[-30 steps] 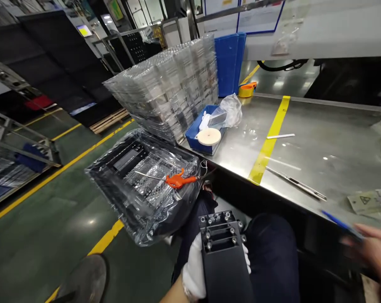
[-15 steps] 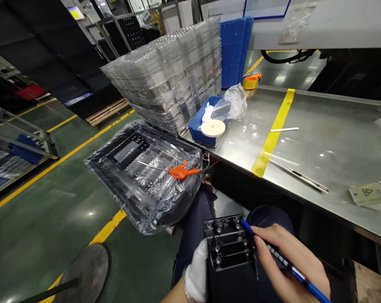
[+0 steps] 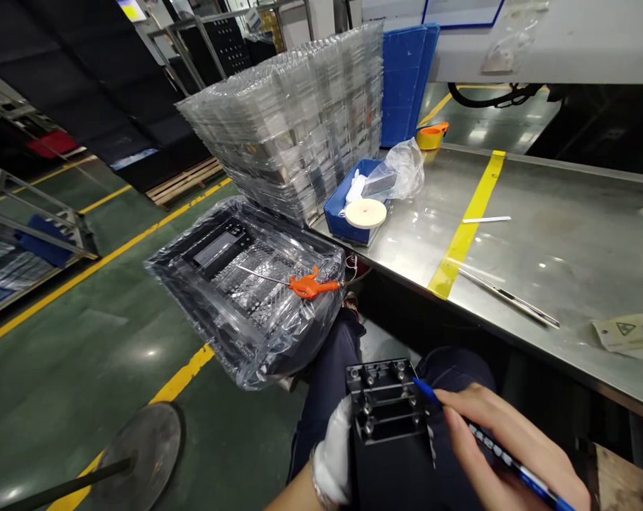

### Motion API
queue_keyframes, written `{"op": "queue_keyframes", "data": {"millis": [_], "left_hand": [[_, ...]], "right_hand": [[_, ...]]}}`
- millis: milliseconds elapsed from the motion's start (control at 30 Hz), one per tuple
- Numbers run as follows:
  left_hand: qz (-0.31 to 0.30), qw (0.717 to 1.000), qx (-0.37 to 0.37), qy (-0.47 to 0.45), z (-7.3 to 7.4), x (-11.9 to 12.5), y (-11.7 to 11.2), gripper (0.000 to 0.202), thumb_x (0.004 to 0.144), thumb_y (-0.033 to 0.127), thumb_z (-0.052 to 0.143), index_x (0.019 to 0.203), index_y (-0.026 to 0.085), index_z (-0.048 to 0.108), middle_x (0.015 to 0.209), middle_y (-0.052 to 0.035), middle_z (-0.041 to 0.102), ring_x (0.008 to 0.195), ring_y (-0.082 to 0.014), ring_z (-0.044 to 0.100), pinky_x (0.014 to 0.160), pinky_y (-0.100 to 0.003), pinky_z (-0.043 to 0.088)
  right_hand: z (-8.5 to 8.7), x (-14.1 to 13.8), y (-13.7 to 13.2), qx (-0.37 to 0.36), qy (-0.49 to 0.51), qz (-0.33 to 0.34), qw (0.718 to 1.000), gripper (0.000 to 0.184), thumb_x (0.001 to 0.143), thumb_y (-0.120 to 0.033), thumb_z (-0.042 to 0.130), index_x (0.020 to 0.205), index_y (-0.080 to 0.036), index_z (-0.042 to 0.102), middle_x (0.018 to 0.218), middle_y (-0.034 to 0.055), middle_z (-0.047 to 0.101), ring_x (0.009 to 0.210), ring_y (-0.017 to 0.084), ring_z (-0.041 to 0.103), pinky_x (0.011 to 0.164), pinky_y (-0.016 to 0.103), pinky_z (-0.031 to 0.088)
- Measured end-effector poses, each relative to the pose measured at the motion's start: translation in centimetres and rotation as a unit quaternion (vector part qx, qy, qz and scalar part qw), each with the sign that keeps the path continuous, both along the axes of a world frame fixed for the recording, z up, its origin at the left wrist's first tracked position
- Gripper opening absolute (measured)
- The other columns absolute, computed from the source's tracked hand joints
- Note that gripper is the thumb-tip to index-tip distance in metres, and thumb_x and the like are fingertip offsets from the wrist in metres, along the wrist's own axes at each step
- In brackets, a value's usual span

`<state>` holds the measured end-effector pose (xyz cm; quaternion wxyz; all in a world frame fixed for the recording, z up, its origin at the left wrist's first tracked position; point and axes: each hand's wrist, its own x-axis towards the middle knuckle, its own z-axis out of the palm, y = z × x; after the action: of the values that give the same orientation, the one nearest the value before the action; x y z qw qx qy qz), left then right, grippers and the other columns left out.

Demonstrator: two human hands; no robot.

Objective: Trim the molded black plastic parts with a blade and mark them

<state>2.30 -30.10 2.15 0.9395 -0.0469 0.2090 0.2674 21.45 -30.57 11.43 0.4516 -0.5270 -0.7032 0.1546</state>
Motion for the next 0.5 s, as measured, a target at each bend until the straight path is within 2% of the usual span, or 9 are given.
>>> {"op": "queue_keyframes", "data": {"millis": [200,333,400,500], "left_hand": [[-0.014,0.999,-0.036,-0.033,-0.5,0.1,-0.2,0.064,0.074,0.060,0.071,0.117,0.012,0.075,0.115,-0.0137,0.074,0.123,-0.0382,0.059,0.113,-0.046,0.033],[-0.003,0.998,-0.048,-0.037,-0.6,0.1,-0.2,0.057,0.082,0.055,0.063,0.117,0.012,0.074,0.113,-0.0132,0.075,0.121,-0.0364,0.060,0.112,-0.045,0.033],[-0.005,0.998,-0.039,-0.054,0.1,0.4,0.1,0.055,0.086,0.054,0.059,0.117,0.012,0.074,0.112,-0.0132,0.075,0.121,-0.0358,0.061,0.112,-0.045,0.033],[-0.016,0.997,-0.004,-0.077,2.1,1.3,1.0,0.053,0.085,0.052,0.064,0.117,0.010,0.074,0.110,-0.0139,0.075,0.120,-0.0364,0.061,0.112,-0.045,0.033]], "right_hand": [[0.0,-0.3,0.2,0.001,0.001,0.016,1.000,0.021,0.093,-0.014,0.064,0.111,-0.023,0.066,0.096,0.0026,0.074,0.084,0.015,0.071,0.077,0.025,0.057],[0.1,-0.1,0.2,-0.003,-0.002,0.018,1.000,0.021,0.094,-0.015,0.063,0.112,-0.023,0.066,0.095,0.0020,0.074,0.085,0.014,0.071,0.078,0.024,0.057],[0.3,0.0,0.3,-0.004,-0.008,0.021,1.000,0.023,0.093,-0.015,0.063,0.114,-0.023,0.066,0.097,0.0022,0.075,0.087,0.016,0.072,0.081,0.025,0.058],[0.5,-0.3,0.5,-0.004,-0.006,0.033,0.999,0.023,0.092,-0.016,0.065,0.113,-0.025,0.067,0.098,0.0022,0.075,0.086,0.018,0.072,0.080,0.028,0.060]]}}
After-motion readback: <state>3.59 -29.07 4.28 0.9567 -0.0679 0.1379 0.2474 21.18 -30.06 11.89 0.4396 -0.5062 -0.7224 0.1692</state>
